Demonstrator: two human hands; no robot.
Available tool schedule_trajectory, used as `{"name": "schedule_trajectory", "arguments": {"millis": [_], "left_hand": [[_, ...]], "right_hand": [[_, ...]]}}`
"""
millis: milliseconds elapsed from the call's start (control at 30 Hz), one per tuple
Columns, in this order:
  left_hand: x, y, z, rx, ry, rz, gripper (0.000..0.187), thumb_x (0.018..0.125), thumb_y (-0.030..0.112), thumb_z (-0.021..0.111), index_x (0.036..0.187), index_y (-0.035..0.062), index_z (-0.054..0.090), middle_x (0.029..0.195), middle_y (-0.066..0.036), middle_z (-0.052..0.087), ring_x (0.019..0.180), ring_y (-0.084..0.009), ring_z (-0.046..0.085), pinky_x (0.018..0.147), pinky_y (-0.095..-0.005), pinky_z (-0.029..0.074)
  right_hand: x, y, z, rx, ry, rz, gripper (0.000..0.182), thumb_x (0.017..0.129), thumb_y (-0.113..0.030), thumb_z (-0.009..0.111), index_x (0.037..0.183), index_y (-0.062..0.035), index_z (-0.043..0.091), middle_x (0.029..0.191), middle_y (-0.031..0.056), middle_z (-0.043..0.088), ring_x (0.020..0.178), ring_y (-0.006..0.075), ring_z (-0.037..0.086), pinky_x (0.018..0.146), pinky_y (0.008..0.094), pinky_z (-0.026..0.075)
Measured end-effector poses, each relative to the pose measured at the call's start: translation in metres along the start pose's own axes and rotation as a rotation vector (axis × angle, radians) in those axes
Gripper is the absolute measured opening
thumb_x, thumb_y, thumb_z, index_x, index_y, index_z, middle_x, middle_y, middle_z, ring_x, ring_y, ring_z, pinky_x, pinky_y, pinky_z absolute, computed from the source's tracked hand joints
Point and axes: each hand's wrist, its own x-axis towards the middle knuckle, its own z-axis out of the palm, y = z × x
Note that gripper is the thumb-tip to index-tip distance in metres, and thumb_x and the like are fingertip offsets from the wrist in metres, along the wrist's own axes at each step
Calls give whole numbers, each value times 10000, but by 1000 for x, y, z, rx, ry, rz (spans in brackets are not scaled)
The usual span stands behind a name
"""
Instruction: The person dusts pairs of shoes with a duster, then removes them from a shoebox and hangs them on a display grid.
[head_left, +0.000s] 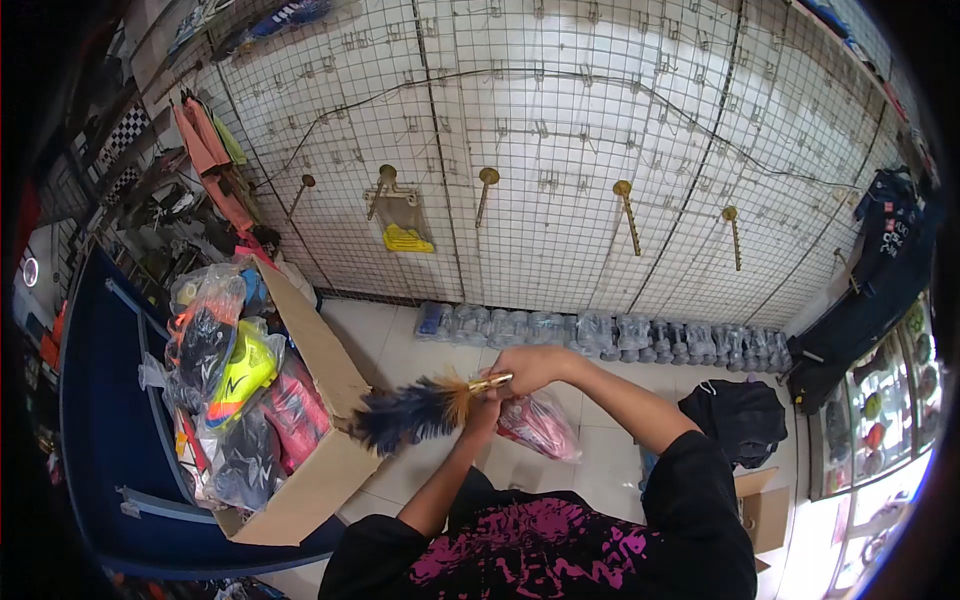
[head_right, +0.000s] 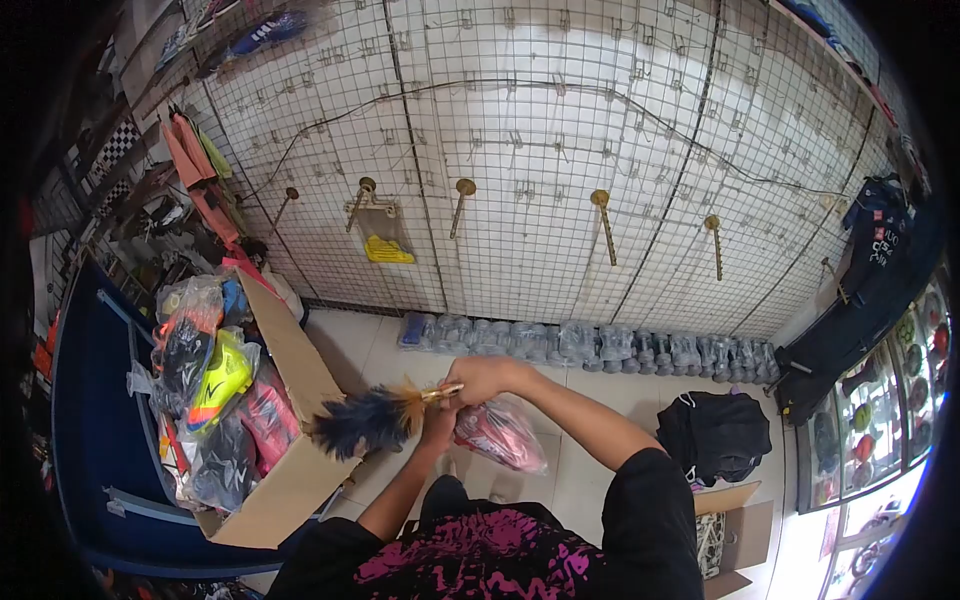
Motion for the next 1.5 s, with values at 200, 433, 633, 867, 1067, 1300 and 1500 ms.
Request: {"name": "schedule_trajectory", "arguments": {"millis": [200,433,633,867,1067,1300,1500], "left_hand": [[50,24,-55,-25,66,119,287,1007,216,546,1117,-16,675,1170,-139,636,1156,-279,569,1033,-362,399],[52,62,-84,-8,-420,148,350,995,131,578,1317,-6,581,1360,-125,581,1287,-201,520,1080,-309,371],[33,20,-92,-139,-260,-22,427,1032,143,532,1438,20,483,1475,-120,509,1353,-191,471,1119,-317,340],[38,28,-143,-196,-1,-573,505,1097,387,359,1538,143,381,1498,-107,458,1357,-226,443,1128,-366,360],[62,-37,-155,-597,265,-657,461,1082,442,362,1407,152,512,1266,-79,619,1114,-235,613,954,-384,521],[140,-111,-161,-918,365,-542,408,1047,354,358,1318,131,565,1280,-51,623,1131,-247,622,930,-438,549],[203,-52,-130,-1162,249,-361,459,1037,339,305,1341,104,557,1374,-115,584,1251,-345,570,1072,-541,465]], "right_hand": [[-23,81,8,195,765,242,424,912,-427,669,1107,-51,693,845,172,694,768,299,671,700,406,517],[-10,179,179,1374,716,594,434,997,-528,549,1228,-171,635,938,-33,605,727,113,515,586,280,452],[-1,163,237,1413,775,665,398,1015,-449,561,1293,-169,611,1006,-41,599,846,106,514,703,330,473],[21,113,203,1219,1027,746,342,997,-424,610,1138,-122,686,855,-63,571,797,89,531,655,294,455],[43,122,187,1042,1055,727,361,993,-416,625,1083,-71,681,779,-36,560,704,96,519,630,301,455],[50,97,89,415,1441,677,328,958,-231,675,1175,-4,581,740,-10,504,662,105,468,613,295,408],[48,84,81,539,1367,478,395,953,-209,670,1275,-11,556,758,35,549,641,139,524,596,324,460]]}}
